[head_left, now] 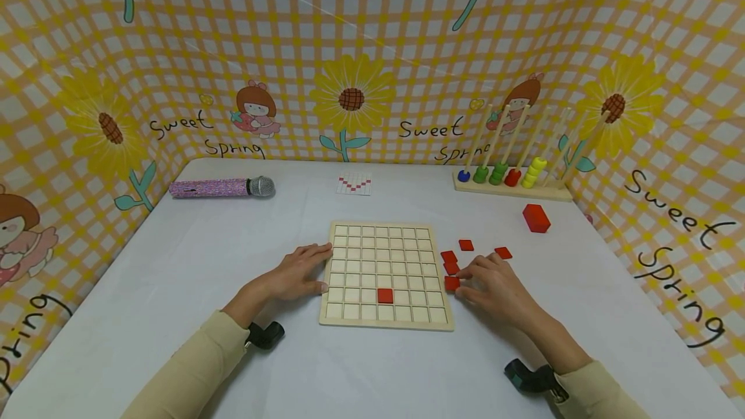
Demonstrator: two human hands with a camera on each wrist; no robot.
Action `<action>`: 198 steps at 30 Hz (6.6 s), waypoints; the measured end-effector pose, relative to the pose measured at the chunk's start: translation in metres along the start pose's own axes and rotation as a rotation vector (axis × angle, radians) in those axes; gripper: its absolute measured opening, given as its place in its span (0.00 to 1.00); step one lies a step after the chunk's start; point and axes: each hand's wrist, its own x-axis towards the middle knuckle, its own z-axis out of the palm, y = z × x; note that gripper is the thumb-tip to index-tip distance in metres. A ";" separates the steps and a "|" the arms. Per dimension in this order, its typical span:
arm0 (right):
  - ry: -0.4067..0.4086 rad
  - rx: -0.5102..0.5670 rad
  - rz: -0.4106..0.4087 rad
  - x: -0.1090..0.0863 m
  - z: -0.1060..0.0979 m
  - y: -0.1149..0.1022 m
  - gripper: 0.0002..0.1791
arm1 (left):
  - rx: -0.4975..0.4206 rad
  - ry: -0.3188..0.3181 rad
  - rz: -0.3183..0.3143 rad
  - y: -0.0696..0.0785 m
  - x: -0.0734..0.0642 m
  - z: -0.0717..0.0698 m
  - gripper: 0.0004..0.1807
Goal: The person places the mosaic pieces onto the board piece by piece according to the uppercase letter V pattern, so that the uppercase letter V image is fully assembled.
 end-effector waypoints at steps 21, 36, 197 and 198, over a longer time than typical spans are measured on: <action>0.015 0.019 -0.045 0.010 0.005 -0.031 0.16 | -0.013 -0.005 -0.015 0.002 -0.001 -0.001 0.39; 0.015 -0.011 -0.086 0.024 0.017 -0.056 0.16 | -0.010 -0.001 0.003 0.002 -0.001 0.000 0.39; -0.118 0.019 0.154 0.055 -0.011 0.034 0.25 | -0.025 0.003 0.013 -0.001 -0.001 0.003 0.38; -0.124 0.016 0.162 0.055 -0.011 0.036 0.25 | -0.026 0.002 0.014 0.000 -0.001 0.002 0.38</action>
